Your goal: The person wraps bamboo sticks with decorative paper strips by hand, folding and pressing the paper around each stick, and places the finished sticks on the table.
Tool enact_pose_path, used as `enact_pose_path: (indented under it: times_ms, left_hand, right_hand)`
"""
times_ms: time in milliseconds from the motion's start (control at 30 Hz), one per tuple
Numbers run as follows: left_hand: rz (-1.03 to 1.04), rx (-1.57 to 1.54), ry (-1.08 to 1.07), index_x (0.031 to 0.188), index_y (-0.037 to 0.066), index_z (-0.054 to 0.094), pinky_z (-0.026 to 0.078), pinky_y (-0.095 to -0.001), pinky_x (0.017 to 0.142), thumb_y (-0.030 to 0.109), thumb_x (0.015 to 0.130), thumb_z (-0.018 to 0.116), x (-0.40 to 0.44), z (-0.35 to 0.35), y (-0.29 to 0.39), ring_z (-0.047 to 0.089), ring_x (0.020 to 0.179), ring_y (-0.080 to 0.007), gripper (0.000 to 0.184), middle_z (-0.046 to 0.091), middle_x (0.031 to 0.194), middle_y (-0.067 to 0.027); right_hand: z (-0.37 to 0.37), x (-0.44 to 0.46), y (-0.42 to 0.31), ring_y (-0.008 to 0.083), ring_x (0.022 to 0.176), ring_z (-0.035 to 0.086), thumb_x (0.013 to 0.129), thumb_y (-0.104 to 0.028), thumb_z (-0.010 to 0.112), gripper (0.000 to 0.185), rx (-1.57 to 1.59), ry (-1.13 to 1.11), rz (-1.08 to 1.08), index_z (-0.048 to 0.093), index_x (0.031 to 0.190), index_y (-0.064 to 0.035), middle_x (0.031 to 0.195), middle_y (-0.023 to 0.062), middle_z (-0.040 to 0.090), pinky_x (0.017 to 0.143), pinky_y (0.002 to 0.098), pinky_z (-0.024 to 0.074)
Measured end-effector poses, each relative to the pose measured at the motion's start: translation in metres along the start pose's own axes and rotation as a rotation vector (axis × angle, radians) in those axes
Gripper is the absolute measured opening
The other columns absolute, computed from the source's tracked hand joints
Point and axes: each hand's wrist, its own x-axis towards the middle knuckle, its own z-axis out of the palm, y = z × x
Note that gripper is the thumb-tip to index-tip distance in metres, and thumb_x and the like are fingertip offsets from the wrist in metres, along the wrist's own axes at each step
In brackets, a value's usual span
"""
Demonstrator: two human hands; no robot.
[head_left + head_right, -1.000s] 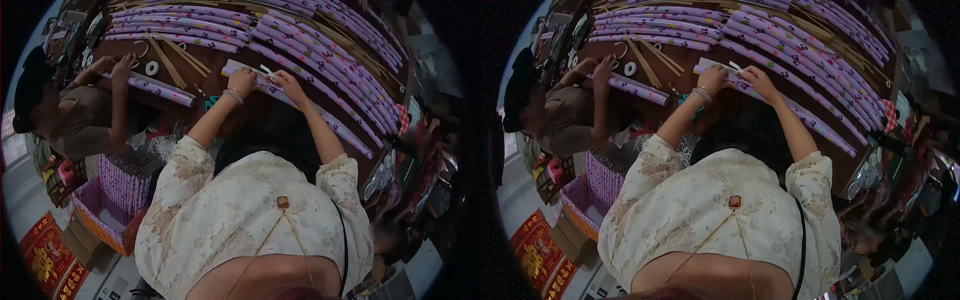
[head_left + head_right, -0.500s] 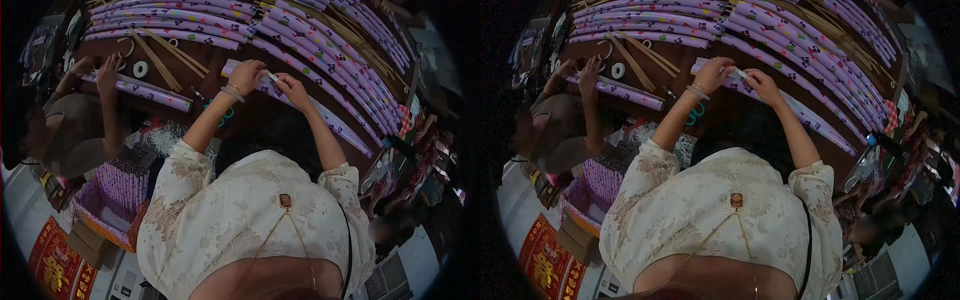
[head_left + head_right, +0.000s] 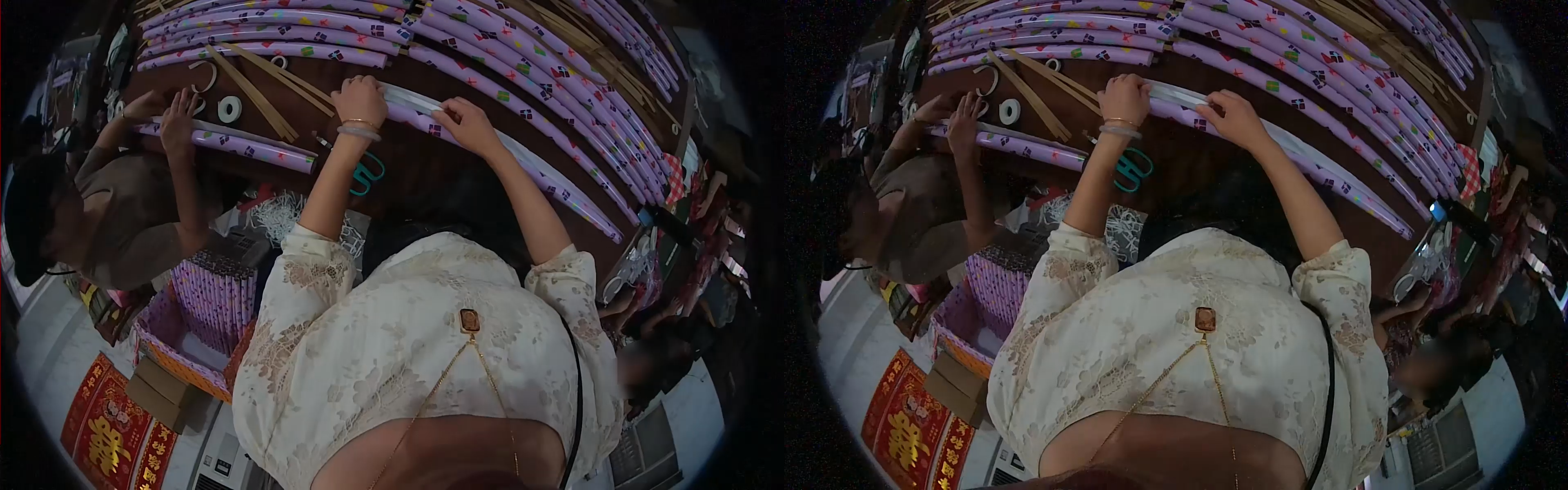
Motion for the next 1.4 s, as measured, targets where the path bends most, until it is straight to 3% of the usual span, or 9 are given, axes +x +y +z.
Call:
enact_pose_path:
  times_ms: [300, 500, 833, 900, 1133, 1200, 1400]
  left_hand:
    - [-0.152, -0.003, -0.165, 0.084, 0.007, 0.063, 0.043, -0.0456, 0.074, 0.021, 0.079, 0.054, 0.018, -0.003, -0.002, 0.057, 0.091, -0.0291, 0.018, 0.061, 0.091, -0.0111]
    - [-0.186, -0.003, -0.17, 0.083, 0.003, 0.062, 0.048, -0.0444, 0.07, 0.021, 0.077, 0.058, 0.026, 0.009, -0.009, 0.06, 0.084, -0.0328, 0.019, 0.061, 0.089, -0.0165]
    - [-0.217, 0.084, -0.234, 0.086, 0.002, 0.06, 0.049, -0.0425, 0.073, 0.022, 0.075, 0.061, 0.028, 0.002, 0.003, 0.06, 0.087, -0.0323, 0.023, 0.06, 0.094, -0.0169]
    - [-0.236, 0.06, -0.217, 0.087, 0.002, 0.06, 0.049, -0.042, 0.073, 0.023, 0.075, 0.062, 0.028, 0.0, 0.004, 0.06, 0.087, -0.032, 0.024, 0.059, 0.095, -0.0167]
    - [-0.253, 0.077, -0.219, 0.089, 0.003, 0.059, 0.049, -0.0422, 0.074, 0.022, 0.073, 0.062, 0.029, -0.001, 0.006, 0.059, 0.089, -0.0315, 0.025, 0.059, 0.097, -0.0158]
    - [-0.272, 0.111, -0.255, 0.091, 0.003, 0.059, 0.049, -0.0422, 0.074, 0.021, 0.072, 0.062, 0.031, -0.001, 0.007, 0.059, 0.09, -0.0312, 0.026, 0.059, 0.097, -0.0157]
    - [-0.269, 0.098, -0.257, 0.09, 0.003, 0.06, 0.049, -0.0423, 0.074, 0.021, 0.072, 0.063, 0.031, -0.001, 0.007, 0.059, 0.09, -0.0315, 0.026, 0.059, 0.098, -0.0159]
  right_hand:
    - [0.003, -0.001, -0.004, 0.022, 0.066, 0.049, 0.084, -0.03, 0.054, 0.026, -0.025, 0.001, 0.015, 0.055, 0.087, -0.0043, 0.072, 0.009, 0.047, 0.061, 0.0316, 0.04]
    - [0.007, 0.0, -0.001, 0.0234, 0.069, 0.05, 0.085, -0.031, 0.052, 0.026, -0.068, 0.02, 0.007, 0.055, 0.089, -0.0052, 0.073, 0.0091, 0.047, 0.063, 0.0323, 0.0403]
    - [0.01, 0.0, -0.002, 0.0236, 0.07, 0.051, 0.084, -0.031, 0.053, 0.026, -0.099, 0.074, 0.001, 0.055, 0.09, -0.0064, 0.074, 0.0084, 0.048, 0.064, 0.0336, 0.0409]
    - [0.006, 0.0, -0.006, 0.0269, 0.081, 0.053, 0.084, -0.039, 0.051, 0.029, -0.077, -0.007, 0.094, 0.055, 0.088, -0.01, 0.081, 0.0075, 0.052, 0.068, 0.0378, 0.043]
    - [0.002, 0.0, -0.01, 0.0276, 0.076, 0.054, 0.083, -0.041, 0.052, 0.031, -0.096, 0.019, 0.141, 0.056, 0.086, -0.01, 0.081, 0.0071, 0.052, 0.065, 0.039, 0.0435]
    - [0.001, -0.002, -0.012, 0.0256, 0.068, 0.054, 0.081, -0.037, 0.056, 0.028, -0.208, 0.063, 0.176, 0.057, 0.084, -0.0084, 0.078, 0.008, 0.051, 0.062, 0.0364, 0.0431]
    - [-0.011, -0.02, -0.005, 0.0262, 0.071, 0.056, 0.079, -0.035, 0.059, 0.03, -0.235, 0.154, 0.181, 0.058, 0.082, -0.0059, 0.087, 0.0083, 0.051, 0.064, 0.0373, 0.0447]
